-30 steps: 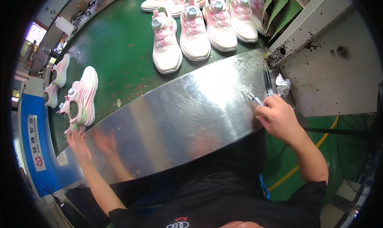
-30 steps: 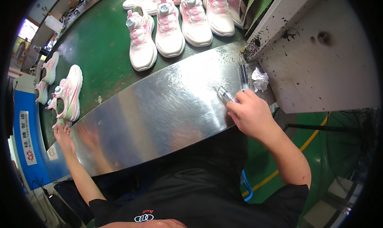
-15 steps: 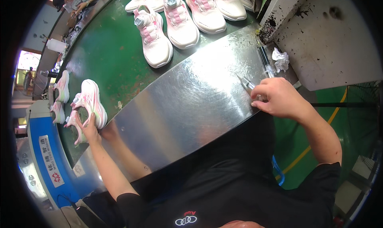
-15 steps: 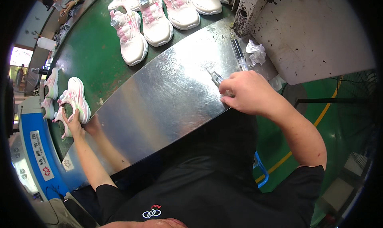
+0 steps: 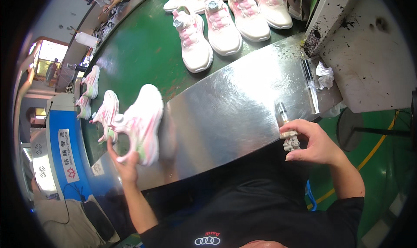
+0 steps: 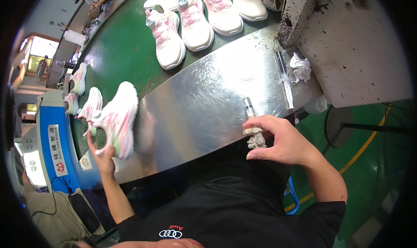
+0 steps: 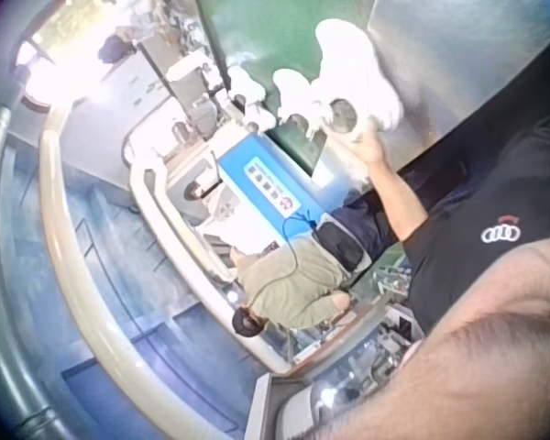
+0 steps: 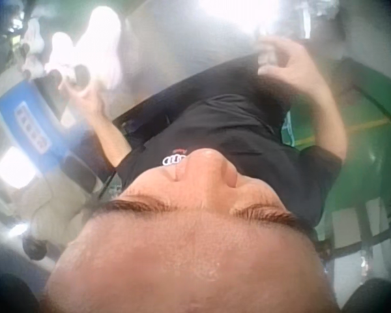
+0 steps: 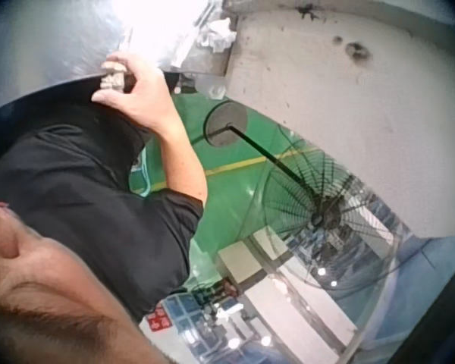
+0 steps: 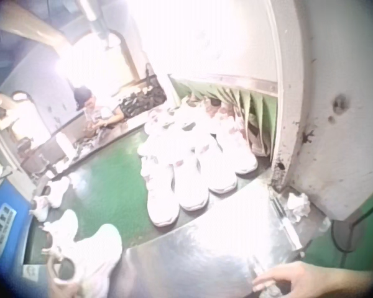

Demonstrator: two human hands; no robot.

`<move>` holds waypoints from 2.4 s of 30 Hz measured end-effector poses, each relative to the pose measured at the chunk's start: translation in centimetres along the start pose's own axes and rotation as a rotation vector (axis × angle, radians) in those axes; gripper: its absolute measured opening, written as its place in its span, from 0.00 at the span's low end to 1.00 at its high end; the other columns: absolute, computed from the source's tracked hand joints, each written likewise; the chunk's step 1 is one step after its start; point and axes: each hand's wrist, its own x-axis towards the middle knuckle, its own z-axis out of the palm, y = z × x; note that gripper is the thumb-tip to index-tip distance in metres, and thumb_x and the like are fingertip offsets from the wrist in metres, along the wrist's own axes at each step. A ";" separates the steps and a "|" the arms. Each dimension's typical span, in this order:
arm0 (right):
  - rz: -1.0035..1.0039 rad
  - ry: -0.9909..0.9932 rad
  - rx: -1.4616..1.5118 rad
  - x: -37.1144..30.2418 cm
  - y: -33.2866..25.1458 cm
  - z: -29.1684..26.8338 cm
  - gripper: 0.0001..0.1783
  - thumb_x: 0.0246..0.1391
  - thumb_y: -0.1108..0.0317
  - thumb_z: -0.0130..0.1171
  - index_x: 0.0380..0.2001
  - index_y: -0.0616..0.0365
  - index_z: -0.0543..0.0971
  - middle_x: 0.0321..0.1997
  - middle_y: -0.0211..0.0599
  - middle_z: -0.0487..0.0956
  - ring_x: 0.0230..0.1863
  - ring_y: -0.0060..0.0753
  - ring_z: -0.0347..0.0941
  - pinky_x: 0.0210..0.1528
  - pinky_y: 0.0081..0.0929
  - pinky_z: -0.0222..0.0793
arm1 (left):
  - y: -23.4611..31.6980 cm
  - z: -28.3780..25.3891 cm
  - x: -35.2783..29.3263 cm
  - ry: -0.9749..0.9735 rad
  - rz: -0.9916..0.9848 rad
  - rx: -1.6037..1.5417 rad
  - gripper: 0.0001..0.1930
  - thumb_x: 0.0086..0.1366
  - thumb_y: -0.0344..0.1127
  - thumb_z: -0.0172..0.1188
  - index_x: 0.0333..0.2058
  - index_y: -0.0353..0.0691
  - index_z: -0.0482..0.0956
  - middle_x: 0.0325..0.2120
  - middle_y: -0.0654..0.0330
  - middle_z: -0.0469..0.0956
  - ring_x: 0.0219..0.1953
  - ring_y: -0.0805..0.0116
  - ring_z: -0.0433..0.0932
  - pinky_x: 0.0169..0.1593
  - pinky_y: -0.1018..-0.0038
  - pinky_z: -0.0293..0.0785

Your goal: The person picks up shoes one at a time from a conveyor belt, applies adhesive along the shoe seams using a syringe, and places each shoe back onto the conveyor belt.

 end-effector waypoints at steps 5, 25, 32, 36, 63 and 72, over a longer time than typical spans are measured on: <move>0.111 0.002 0.064 0.5 0.6 0.4 0.33 0.37 0.68 0.73 0.48 0.59 0.71 0.43 0.35 0.74 0.36 0.22 0.71 0.34 0.18 0.69 | 3.0 4.8 -7.9 -0.244 0.082 0.146 0.60 0.39 0.34 0.76 0.64 0.39 0.41 0.59 0.49 0.56 0.61 0.54 0.58 0.57 0.64 0.64; -0.053 0.229 0.252 0.3 5.4 0.3 0.33 0.41 0.65 0.69 0.51 0.64 0.69 0.40 0.29 0.72 0.40 0.19 0.68 0.44 0.18 0.64 | 0.3 11.7 9.1 -0.287 -0.388 -0.503 0.21 0.62 0.43 0.58 0.45 0.34 0.65 0.35 0.58 0.74 0.38 0.70 0.75 0.40 0.73 0.74; 0.000 0.236 0.235 0.5 5.0 0.9 0.32 0.43 0.66 0.68 0.50 0.66 0.68 0.40 0.29 0.72 0.40 0.21 0.71 0.45 0.18 0.66 | 6.4 14.0 5.6 -0.232 -0.172 -1.015 0.20 0.61 0.35 0.61 0.45 0.36 0.61 0.38 0.55 0.74 0.38 0.71 0.75 0.41 0.74 0.75; -0.069 0.271 0.201 -0.2 2.9 1.1 0.35 0.42 0.58 0.68 0.50 0.65 0.68 0.40 0.32 0.72 0.40 0.24 0.71 0.44 0.19 0.67 | 5.8 15.1 4.8 -0.182 -0.072 -1.206 0.20 0.60 0.37 0.62 0.47 0.35 0.68 0.39 0.59 0.74 0.42 0.71 0.74 0.46 0.72 0.72; -0.362 -0.228 0.673 7.0 -11.7 7.4 0.38 0.43 0.30 0.56 0.40 0.55 0.70 0.24 0.48 0.78 0.28 0.33 0.66 0.32 0.25 0.60 | 5.3 13.9 1.0 -0.524 0.209 -1.297 0.33 0.47 0.25 0.70 0.51 0.42 0.65 0.43 0.58 0.72 0.48 0.68 0.72 0.50 0.70 0.69; -0.384 -0.327 0.620 8.0 -11.9 8.1 0.35 0.47 0.33 0.56 0.41 0.55 0.65 0.23 0.37 0.71 0.22 0.25 0.60 0.21 0.20 0.51 | 6.0 13.8 0.6 -0.567 0.215 -1.320 0.33 0.46 0.24 0.71 0.51 0.40 0.66 0.44 0.56 0.71 0.48 0.66 0.72 0.51 0.68 0.70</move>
